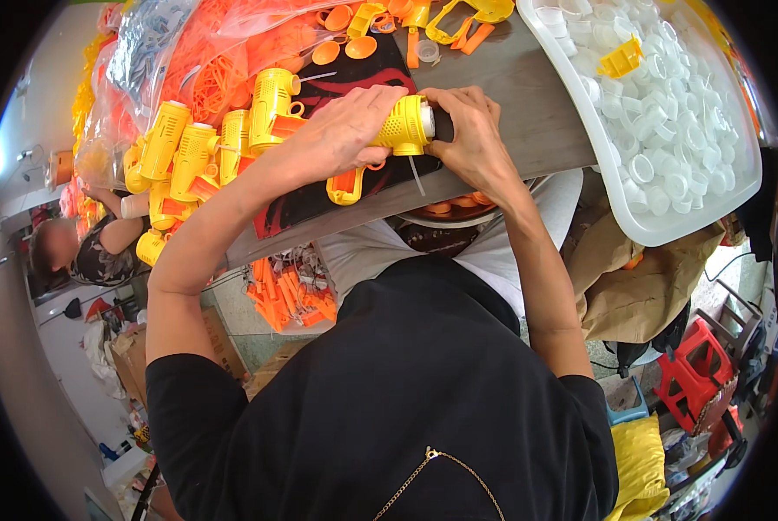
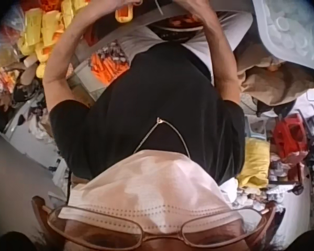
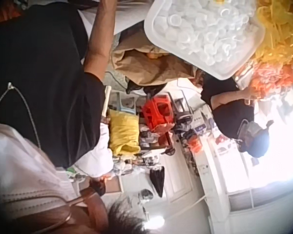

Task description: Assembling plastic toy gun components by snapping parts together.

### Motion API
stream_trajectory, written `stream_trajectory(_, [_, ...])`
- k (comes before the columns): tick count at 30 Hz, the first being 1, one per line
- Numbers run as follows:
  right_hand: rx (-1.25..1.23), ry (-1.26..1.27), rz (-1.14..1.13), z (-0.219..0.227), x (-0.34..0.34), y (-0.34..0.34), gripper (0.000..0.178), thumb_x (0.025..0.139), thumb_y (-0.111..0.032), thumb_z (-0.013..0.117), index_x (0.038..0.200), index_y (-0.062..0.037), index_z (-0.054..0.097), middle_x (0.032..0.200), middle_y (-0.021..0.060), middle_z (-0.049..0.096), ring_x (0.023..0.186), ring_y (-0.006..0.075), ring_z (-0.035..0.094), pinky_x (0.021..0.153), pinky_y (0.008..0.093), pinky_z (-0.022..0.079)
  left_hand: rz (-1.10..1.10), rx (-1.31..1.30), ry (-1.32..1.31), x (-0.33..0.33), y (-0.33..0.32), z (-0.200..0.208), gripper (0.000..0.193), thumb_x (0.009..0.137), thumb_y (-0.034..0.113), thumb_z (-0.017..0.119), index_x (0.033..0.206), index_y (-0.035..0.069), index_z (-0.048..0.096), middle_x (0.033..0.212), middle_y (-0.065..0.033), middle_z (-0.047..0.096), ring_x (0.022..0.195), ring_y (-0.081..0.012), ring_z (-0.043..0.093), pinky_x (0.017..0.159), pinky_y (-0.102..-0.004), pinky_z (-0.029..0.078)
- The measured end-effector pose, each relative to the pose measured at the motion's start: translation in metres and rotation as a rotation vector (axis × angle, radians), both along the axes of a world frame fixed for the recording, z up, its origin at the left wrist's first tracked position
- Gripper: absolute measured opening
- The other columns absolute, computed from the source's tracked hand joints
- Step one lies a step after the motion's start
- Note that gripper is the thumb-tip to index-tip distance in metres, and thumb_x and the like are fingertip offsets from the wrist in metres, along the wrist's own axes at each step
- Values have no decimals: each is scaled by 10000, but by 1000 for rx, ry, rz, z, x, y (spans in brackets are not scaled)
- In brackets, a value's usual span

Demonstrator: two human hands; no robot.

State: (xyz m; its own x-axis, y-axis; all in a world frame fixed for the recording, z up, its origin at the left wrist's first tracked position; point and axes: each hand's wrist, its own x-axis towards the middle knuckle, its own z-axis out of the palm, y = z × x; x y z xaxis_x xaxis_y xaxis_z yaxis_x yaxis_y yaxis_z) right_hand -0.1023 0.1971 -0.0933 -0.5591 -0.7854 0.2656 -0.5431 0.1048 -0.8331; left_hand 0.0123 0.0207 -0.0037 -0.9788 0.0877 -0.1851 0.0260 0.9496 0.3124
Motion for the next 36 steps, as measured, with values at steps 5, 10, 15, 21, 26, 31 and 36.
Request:
stream_trajectory(5, [14, -22, -1, 2, 0, -1, 587, 650, -2, 770, 1223, -45, 648, 1169, 98, 686, 1168, 279, 540, 1104, 417, 300, -43, 3, -75, -4, -5, -6, 791, 763, 55, 788, 1423, 5, 355, 1370, -178, 461, 1286, -365, 462, 1061, -475, 405])
stream_trajectory(10, [-1, -27, -3, 3, 0, -1, 584, 649, 13, 762, 1218, -43, 646, 1147, 97, 685, 1160, 283, 543, 1101, 413, 304, -70, 3, -7, -1, -3, -7, 817, 755, 59, 792, 1441, 25, 351, 1370, -165, 463, 1294, -351, 452, 1081, -473, 368])
stream_trajectory(15, [17, -42, 5, 4, 0, 0, 577, 647, 13, 766, 1208, -55, 649, 1116, 94, 682, 1146, 284, 548, 1089, 413, 316, -48, 54, 4, -1, -4, -8, 830, 733, 62, 800, 1444, 58, 372, 1370, -148, 487, 1318, -334, 451, 1095, -474, 350])
stream_trajectory(21, [-14, -47, 0, 5, 2, 0, 601, 632, 19, 789, 1212, -65, 654, 1121, 83, 684, 1134, 281, 550, 1083, 414, 325, -13, 162, 126, 8, -7, -12, 843, 718, 64, 769, 1467, 59, 380, 1400, -161, 492, 1331, -348, 455, 1117, -465, 336])
stream_trajectory(26, [-10, -37, -10, 6, 1, 2, 596, 630, 33, 785, 1204, -64, 655, 1124, 85, 682, 1121, 284, 548, 1075, 422, 326, 25, 149, 66, 6, -2, -10, 848, 736, 68, 743, 1494, 71, 364, 1424, -165, 474, 1344, -351, 442, 1131, -467, 325])
stream_trajectory(31, [-36, -19, -16, 1, 1, 1, 590, 632, 45, 773, 1199, -62, 649, 1126, 89, 679, 1110, 290, 545, 1057, 431, 331, -28, 33, -2, 0, 3, -4, 857, 729, 53, 790, 1462, 49, 345, 1403, -164, 458, 1329, -338, 432, 1059, -474, 359])
stream_trajectory(36, [1, -31, -4, 3, 1, 1, 613, 646, 19, 780, 1239, -63, 649, 1143, 82, 681, 1151, 276, 541, 1097, 413, 313, -38, -18, -72, -5, 1, -3, 859, 728, 45, 786, 1456, 17, 329, 1355, -162, 455, 1264, -349, 453, 998, -490, 403])
